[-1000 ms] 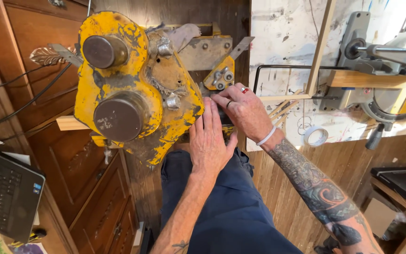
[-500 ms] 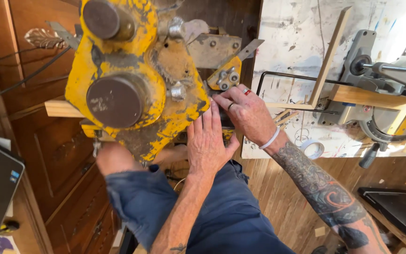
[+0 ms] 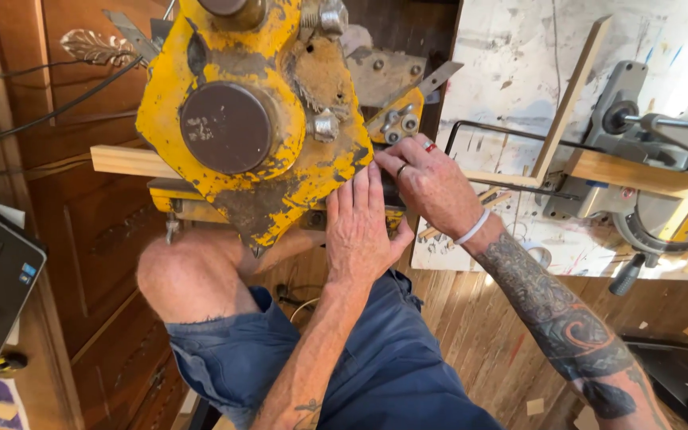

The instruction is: Assembling wooden picture frames using a corner joining machine

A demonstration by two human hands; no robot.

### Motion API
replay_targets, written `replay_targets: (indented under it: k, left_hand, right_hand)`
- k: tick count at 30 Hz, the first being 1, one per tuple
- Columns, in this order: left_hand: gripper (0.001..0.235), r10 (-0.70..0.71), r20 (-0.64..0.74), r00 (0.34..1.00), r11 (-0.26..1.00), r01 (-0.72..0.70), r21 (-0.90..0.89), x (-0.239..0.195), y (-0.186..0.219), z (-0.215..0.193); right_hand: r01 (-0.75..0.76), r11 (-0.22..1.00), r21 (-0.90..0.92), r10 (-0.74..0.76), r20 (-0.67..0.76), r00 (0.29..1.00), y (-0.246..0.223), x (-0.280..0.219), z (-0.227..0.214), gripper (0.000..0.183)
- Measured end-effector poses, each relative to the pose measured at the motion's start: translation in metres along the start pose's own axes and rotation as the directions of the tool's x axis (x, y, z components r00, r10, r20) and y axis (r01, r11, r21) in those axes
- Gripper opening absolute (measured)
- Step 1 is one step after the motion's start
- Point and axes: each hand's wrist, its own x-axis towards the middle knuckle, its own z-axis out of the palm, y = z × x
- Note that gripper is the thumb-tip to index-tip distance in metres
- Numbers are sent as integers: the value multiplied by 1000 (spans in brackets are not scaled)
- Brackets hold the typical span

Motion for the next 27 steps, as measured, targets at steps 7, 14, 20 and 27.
replay_targets:
  k: [7, 14, 20, 27]
  left_hand:
    - [92, -4, 3, 1000, 1000, 4, 19, 2, -2, -4]
    - [91, 4, -17, 1000, 1000, -4, 23, -6, -11, 13]
    - [89, -14, -4, 1000, 997, 14, 73, -8, -11, 10]
    - [89, -12, -23, 1000, 1000, 12, 11, -10, -13, 19]
  right_hand:
    - [-20, 999, 48, 20, -6, 1000, -2, 1, 7, 28]
    - [1, 999, 47, -1, 0, 1000, -1, 2, 9, 12]
    - [-4, 999, 48, 5, -22, 1000, -3, 1, 13, 7]
    - [-2, 998, 67, 3, -13, 1000, -4, 7, 8, 11]
